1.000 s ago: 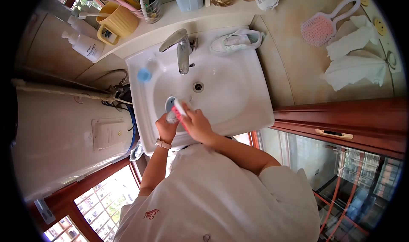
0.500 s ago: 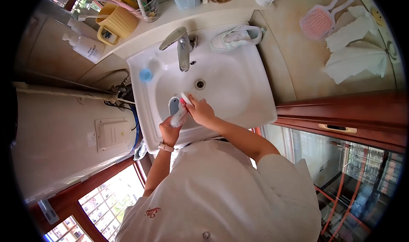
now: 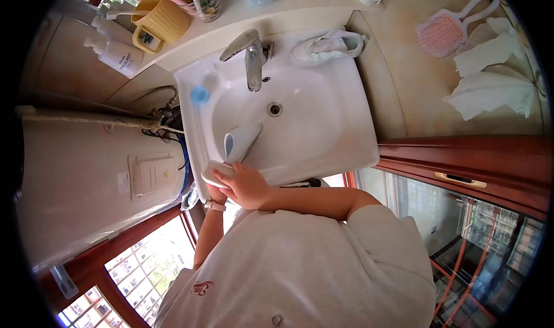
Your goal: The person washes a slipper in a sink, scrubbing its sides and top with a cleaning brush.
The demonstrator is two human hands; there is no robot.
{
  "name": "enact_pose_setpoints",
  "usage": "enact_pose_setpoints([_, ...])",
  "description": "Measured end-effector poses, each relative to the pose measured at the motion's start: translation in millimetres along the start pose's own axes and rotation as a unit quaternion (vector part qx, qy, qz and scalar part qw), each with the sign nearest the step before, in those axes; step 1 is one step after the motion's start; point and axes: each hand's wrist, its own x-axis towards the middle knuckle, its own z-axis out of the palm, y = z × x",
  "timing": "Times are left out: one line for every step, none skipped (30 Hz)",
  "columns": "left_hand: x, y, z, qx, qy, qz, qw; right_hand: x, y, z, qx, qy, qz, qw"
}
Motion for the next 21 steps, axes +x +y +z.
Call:
enact_pose_setpoints([-2,-2,-2,-0.005,0.045,0.031,0.998,-1,-2,0,-0.023,0.019,-0.049,0.998])
enact_pose_setpoints([4,-3,-6,0.040,-0.040,0.046,0.997,8,4,1,-0.024,0.021,-0.051,0.998])
enact_pose_setpoints([10,27,2,0.051,-0.020,-0.001,0.999,21,19,1,-0.023,0.022,0.049,0.998])
enact_pose_setpoints([12,24,3,0.054,-0.021,-0.005,0.998,27,25,0,-0.019,0.019,0.153,0.988])
enact_pose_setpoints([9,20,-1,0.061,-0.022,-0.012,0.998,24,26,1,-0.016,0.014,0.154,0.988])
enact_pose_setpoints([11,18,-3,0.061,-0.019,-0.011,0.998,26,28,-3,-0.016,0.013,0.187,0.982])
enact_pose_setpoints([14,16,-5,0.061,-0.022,-0.014,0.998,30,29,-6,-0.016,0.012,0.218,0.976])
enact_pose_setpoints([13,14,-4,0.058,-0.024,-0.021,0.998,22,21,-6,-0.025,0.001,0.132,0.991])
enact_pose_setpoints([13,14,-2,0.058,-0.023,-0.026,0.998,14,11,-4,-0.040,0.023,0.030,0.998])
enact_pose_setpoints([14,12,1,0.054,-0.036,0.001,0.998,12,10,-8,-0.046,0.009,0.020,0.999])
enact_pose_setpoints([12,12,1,0.052,-0.049,0.026,0.997,11,10,-13,-0.049,-0.004,0.011,0.999])
enact_pose_setpoints([13,23,5,0.047,-0.052,-0.016,0.997,20,22,-18,-0.049,-0.003,0.010,0.999])
enact_pose_setpoints([18,22,11,0.044,-0.051,-0.011,0.998,34,40,-24,-0.049,-0.013,0.132,0.990])
enact_pose_setpoints([15,21,12,0.060,-0.053,-0.015,0.997,37,46,-25,-0.042,-0.027,0.256,0.965])
enact_pose_setpoints([16,22,10,0.079,-0.057,-0.017,0.995,30,34,-20,-0.039,-0.026,0.257,0.965])
enact_pose_setpoints([19,29,12,0.070,-0.067,-0.008,0.995,21,21,-18,-0.033,-0.013,0.180,0.983])
enact_pose_setpoints([20,27,19,0.035,-0.032,0.048,0.998,13,14,-17,-0.026,-0.007,0.105,0.994])
enact_pose_setpoints([16,22,20,0.010,-0.031,0.018,0.999,6,7,-13,-0.035,0.030,-0.001,0.999])
enact_pose_setpoints([12,18,15,-0.011,-0.034,-0.010,0.999,2,4,-10,-0.027,0.030,0.009,0.999])
enact_pose_setpoints([10,16,13,0.023,-0.040,-0.021,0.999,9,12,-14,-0.029,-0.003,0.079,0.996])
enact_pose_setpoints([14,25,19,0.050,-0.040,-0.027,0.998,19,23,-23,-0.038,-0.036,0.142,0.988])
